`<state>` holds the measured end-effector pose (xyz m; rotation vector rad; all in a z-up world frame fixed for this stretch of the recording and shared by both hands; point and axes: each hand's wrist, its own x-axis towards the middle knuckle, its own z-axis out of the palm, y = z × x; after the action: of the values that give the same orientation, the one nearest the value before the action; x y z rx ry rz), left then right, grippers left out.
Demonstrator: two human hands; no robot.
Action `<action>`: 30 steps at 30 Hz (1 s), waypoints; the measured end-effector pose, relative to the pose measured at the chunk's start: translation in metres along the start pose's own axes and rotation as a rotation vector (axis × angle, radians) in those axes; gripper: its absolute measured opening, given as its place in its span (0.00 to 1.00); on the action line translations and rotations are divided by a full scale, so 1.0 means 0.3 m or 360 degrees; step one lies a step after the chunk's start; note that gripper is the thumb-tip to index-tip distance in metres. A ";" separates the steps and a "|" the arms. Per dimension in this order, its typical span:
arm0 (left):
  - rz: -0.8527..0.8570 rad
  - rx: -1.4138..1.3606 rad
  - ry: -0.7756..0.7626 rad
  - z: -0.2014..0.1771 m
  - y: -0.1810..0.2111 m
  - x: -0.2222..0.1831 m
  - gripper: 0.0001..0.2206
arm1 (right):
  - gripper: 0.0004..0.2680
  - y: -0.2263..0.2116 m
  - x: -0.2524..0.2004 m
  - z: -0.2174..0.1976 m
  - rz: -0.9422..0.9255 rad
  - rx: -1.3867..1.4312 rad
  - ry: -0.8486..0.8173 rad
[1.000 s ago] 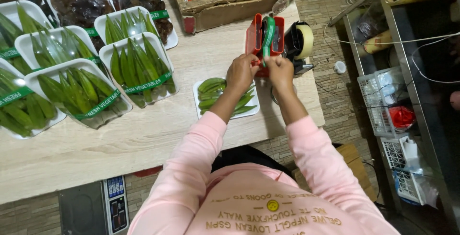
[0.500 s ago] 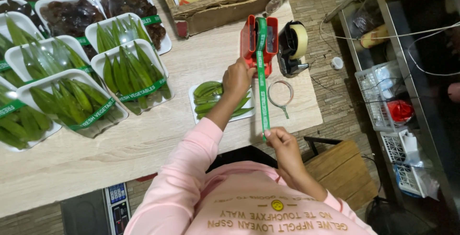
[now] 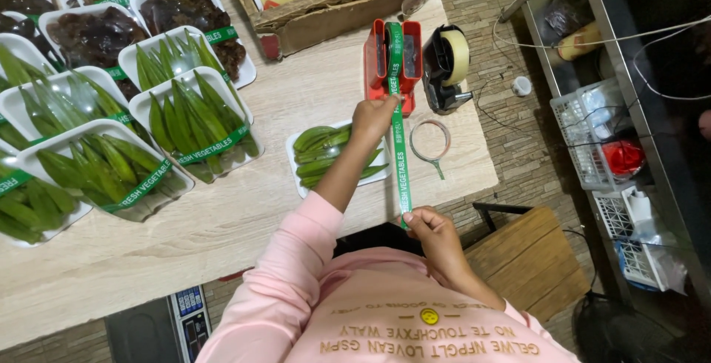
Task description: The person tapes labels onto foam trays containing okra and other vegetables, moving finished trays to a stack.
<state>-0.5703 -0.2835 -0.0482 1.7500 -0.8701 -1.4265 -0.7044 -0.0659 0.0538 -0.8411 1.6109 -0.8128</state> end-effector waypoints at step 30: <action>0.0327 0.0513 0.0072 -0.261 0.134 -0.157 0.04 | 0.07 -0.015 0.026 0.026 0.0201 -0.0039 -0.0183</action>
<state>-0.5038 -0.2564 0.0211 1.8526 -1.2722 -1.1565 -0.6976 -0.0755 0.0525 -0.7811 1.5577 -0.6458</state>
